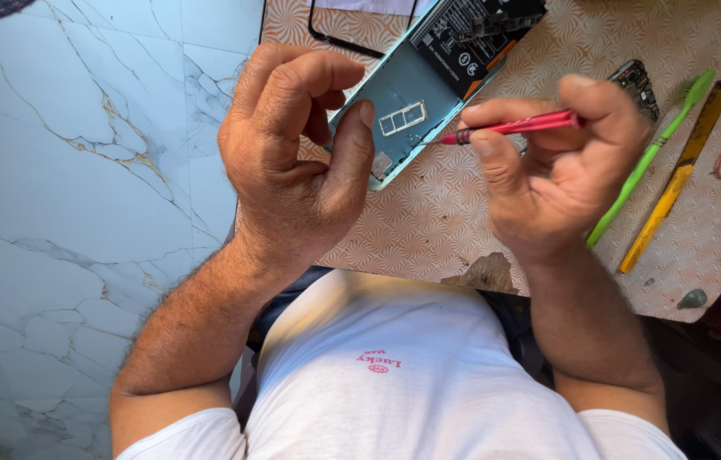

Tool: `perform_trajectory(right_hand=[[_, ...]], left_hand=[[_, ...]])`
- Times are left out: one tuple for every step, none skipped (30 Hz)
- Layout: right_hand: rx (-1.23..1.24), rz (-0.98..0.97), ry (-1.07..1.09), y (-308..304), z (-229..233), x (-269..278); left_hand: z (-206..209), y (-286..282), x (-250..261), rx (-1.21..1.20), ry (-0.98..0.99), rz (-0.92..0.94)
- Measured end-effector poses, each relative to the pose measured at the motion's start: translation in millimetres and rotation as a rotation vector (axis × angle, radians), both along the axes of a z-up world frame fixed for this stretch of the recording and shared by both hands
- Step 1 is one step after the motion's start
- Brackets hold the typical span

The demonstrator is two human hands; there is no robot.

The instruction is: The person uses a red screwdriver to remove screws from a small black electronic component and the back cover of a smartphone. They then place the component onto the phone's internal frame and continue to manipulate the back cover with the screwdriver.

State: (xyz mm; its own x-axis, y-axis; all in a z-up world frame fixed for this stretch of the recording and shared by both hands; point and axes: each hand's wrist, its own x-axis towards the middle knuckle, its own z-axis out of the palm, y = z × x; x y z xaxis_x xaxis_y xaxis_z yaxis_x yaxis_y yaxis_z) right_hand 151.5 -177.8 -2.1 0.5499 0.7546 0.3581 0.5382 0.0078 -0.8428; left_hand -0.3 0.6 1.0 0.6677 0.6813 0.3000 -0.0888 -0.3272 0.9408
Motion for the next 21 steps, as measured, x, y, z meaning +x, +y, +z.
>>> perform_trajectory(right_hand=[[-0.003,-0.038,0.057,-1,2,-1],[-0.019,-0.101,0.139,-3,5,0],[0.005,-0.111,0.211,-3,5,2],[0.033,-0.123,0.282,-3,4,5],[0.103,-0.084,0.341,0,2,11],[0.149,-0.066,0.431,1,2,14],[0.197,-0.05,0.52,1,2,18],[0.22,-0.056,0.641,1,4,20],[0.233,-0.063,0.72,2,6,21],[0.247,-0.073,0.8,3,8,22],[0.252,-0.088,0.837,4,9,22],[0.254,-0.097,0.862,5,11,22],[0.256,-0.106,0.888,6,12,22],[0.256,-0.11,0.902,6,14,22],[0.258,-0.111,0.908,7,14,21],[0.259,-0.114,0.916,8,16,21],[0.262,-0.114,0.915,8,16,20],[0.265,-0.115,0.912,9,16,19],[0.269,-0.117,0.909,9,16,19],[0.271,-0.122,0.905,9,16,18],[0.268,-0.119,0.883,9,15,16]], left_hand=[[0,0,0,-0.001,-0.001,0.0],[0,0,0,-0.001,-0.001,0.001],[0,0,0,-0.001,0.0,0.003],[-1,0,0,0.0,0.001,0.005],[-2,-1,0,0.0,0.003,0.01],[-2,-1,0,0.002,0.006,0.013],[-3,-2,-1,0.003,0.009,0.015],[-3,-2,-1,0.005,0.012,0.017],[-4,-2,-1,0.008,0.012,0.017],[-4,-2,0,0.01,0.013,0.017],[-3,-2,1,0.014,0.011,0.016],[-2,-1,1,0.02,0.021,0.001],[0,-1,2,0.026,0.032,-0.013],[3,0,1,0.035,0.054,-0.041],[6,1,1,0.044,0.077,-0.07],[9,2,2,0.144,0.057,-0.098],[12,4,4,0.244,0.037,-0.126],[15,5,6,0.343,0.018,-0.154],[17,6,8,0.394,-0.003,-0.179],[18,6,9,0.443,-0.023,-0.206],[19,6,10,0.491,-0.043,-0.232]])
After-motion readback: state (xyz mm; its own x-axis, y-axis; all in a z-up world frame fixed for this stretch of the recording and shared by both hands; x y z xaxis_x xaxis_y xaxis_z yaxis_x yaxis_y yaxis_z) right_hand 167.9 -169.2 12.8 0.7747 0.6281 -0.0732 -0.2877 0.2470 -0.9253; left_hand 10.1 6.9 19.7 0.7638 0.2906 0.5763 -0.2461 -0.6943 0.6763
